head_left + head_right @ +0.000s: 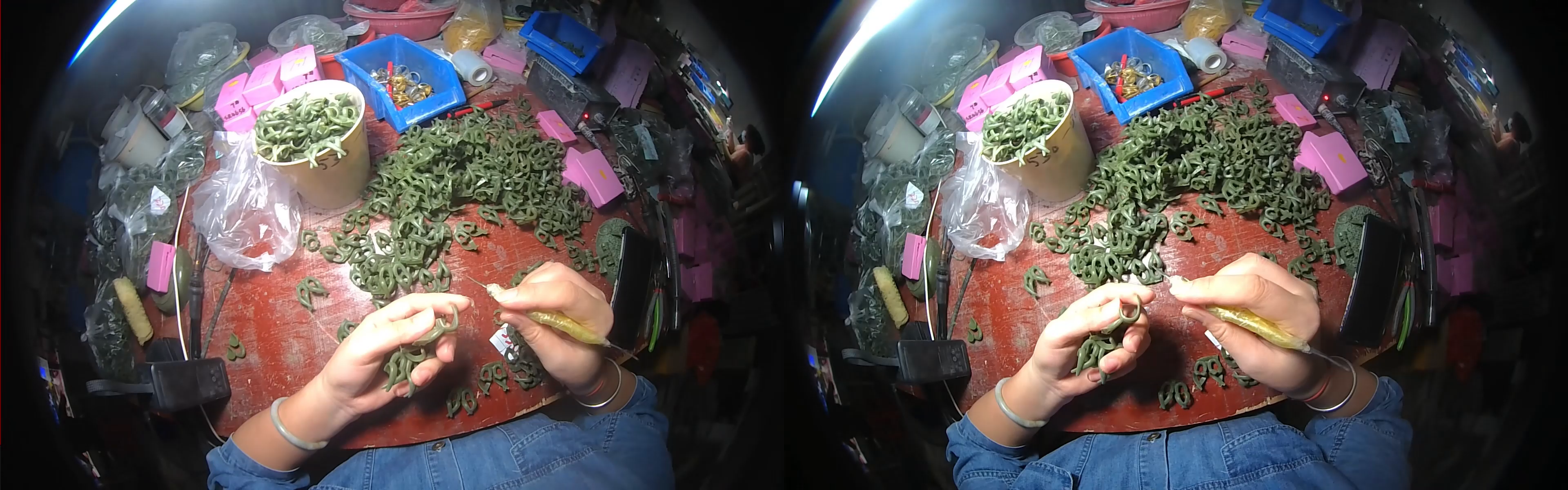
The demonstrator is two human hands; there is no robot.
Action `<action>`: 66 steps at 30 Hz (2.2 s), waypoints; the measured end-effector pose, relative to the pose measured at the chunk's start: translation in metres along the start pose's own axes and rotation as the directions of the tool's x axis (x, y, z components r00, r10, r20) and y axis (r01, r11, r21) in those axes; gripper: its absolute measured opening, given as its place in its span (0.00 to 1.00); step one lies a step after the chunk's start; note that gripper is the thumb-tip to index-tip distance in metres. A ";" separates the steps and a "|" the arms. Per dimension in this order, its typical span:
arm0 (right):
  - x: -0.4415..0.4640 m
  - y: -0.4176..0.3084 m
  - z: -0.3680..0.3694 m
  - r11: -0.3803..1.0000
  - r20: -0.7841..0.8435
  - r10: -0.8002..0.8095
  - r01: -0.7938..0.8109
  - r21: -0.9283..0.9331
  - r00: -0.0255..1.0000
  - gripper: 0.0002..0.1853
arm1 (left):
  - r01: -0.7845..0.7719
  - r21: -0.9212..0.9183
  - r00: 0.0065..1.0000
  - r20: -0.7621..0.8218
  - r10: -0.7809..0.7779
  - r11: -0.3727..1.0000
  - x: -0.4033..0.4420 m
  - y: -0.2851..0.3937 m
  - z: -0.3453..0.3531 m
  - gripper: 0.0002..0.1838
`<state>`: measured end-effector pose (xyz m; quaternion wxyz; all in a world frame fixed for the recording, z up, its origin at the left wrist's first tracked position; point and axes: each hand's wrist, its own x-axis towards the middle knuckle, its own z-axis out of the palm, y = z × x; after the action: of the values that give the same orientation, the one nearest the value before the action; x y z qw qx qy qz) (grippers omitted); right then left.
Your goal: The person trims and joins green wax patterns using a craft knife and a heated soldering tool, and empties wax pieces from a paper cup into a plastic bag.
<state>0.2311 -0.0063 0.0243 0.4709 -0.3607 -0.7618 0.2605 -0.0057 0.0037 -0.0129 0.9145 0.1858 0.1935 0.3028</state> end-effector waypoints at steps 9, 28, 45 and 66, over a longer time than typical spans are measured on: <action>-0.002 -0.003 0.001 0.999 0.056 -0.022 0.020 0.047 0.998 0.18 | -0.028 0.054 0.995 -0.095 0.034 0.998 0.000 0.001 0.007 0.18; -0.007 -0.002 0.016 0.951 0.168 -0.309 0.304 0.054 0.936 0.17 | -0.158 0.099 0.973 -0.153 0.172 0.983 0.002 -0.004 0.003 0.19; -0.006 -0.002 0.007 0.981 0.033 -0.002 0.008 -0.193 0.999 0.16 | -0.090 0.293 0.959 -0.232 0.162 0.952 0.002 -0.002 0.015 0.20; -0.005 0.010 0.020 0.928 0.316 0.058 0.065 -0.366 0.947 0.23 | -0.256 0.013 0.953 -0.163 0.255 0.967 0.002 -0.005 0.002 0.12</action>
<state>0.2173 -0.0056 0.0059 0.2642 -0.3947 -0.8643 0.1657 -0.0009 0.0007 -0.0143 0.8495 0.1800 0.2411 0.4334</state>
